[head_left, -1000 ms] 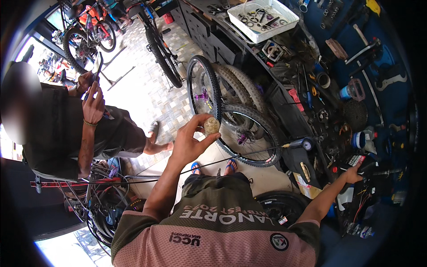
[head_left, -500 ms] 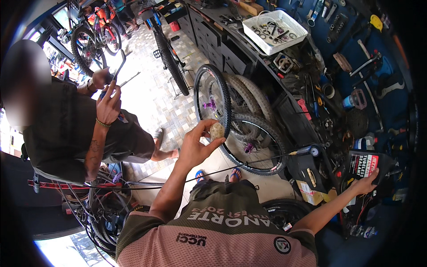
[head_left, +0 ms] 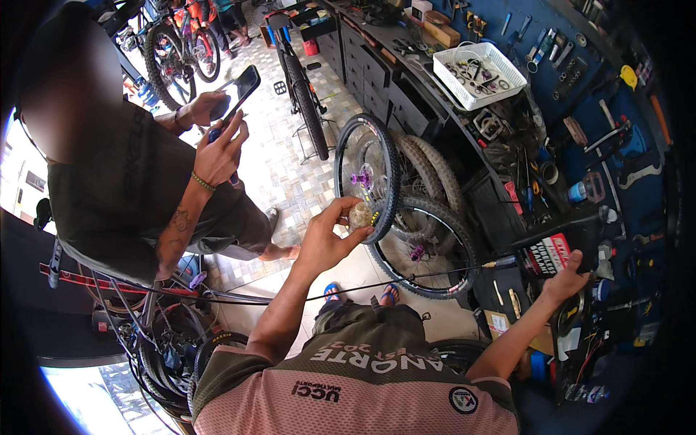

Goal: The person holds a bicycle wheel and rotates it while inspecting the tire and rim. They then pick up a bottle of tubeless sealant, open it, and pour the sealant into a small container. The person continues to handle the wheel and sealant container throughout the clip.

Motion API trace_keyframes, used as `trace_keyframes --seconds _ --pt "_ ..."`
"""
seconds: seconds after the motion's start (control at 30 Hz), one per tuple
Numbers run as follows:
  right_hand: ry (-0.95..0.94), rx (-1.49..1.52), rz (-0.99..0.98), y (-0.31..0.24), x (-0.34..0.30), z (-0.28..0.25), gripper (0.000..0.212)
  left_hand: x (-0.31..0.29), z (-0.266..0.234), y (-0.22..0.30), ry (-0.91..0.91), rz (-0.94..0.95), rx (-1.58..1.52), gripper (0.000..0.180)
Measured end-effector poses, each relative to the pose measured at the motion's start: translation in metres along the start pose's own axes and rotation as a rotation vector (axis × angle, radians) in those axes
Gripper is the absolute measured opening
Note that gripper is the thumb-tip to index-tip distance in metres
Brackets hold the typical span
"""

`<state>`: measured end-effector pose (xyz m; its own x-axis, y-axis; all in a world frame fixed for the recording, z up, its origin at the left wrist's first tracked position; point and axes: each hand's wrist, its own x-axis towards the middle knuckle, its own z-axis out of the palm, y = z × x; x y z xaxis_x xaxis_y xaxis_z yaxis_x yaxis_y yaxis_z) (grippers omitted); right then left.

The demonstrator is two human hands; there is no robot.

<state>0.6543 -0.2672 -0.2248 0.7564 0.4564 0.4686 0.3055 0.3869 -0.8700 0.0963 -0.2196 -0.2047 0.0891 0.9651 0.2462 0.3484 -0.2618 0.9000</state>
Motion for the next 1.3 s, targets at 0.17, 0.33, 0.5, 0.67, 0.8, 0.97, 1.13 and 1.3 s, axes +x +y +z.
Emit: trace_keyframes --seconds 0.17,0.33,0.5,0.67,0.8,0.97,1.13,1.3 --pt "-0.333 0.117 -0.034 -0.025 -0.053 0.068 0.084 0.004 -0.006 -0.005 0.025 0.027 0.006 0.054" --pt "-0.676 0.158 0.084 -0.074 -0.091 0.123 0.084 0.003 -0.004 0.000 0.029 0.070 -0.010 0.053" --pt "-0.929 0.002 0.040 -0.113 -0.108 0.155 0.079 -0.002 0.002 0.013 -0.003 0.077 -0.061 0.053" --pt "-1.140 -0.172 -0.106 -0.147 -0.106 0.177 0.075 -0.005 0.005 0.023 -0.029 0.137 -0.021 0.052" --pt "-1.264 -0.276 -0.140 -0.163 -0.100 0.181 0.074 -0.005 0.008 0.032 -0.057 0.132 -0.031 0.053" --pt "-1.287 -0.359 -0.227 -0.172 -0.095 0.186 0.073 -0.004 0.013 0.027 -0.069 0.141 -0.019 0.053" --pt "-1.307 -0.420 -0.228 -0.178 -0.092 0.189 0.073 0.000 0.014 0.029 -0.087 0.146 -0.015 0.053" --pt "-1.339 -0.479 -0.214 -0.179 -0.090 0.193 0.074 0.002 0.013 0.032 -0.085 0.170 0.013 0.054"
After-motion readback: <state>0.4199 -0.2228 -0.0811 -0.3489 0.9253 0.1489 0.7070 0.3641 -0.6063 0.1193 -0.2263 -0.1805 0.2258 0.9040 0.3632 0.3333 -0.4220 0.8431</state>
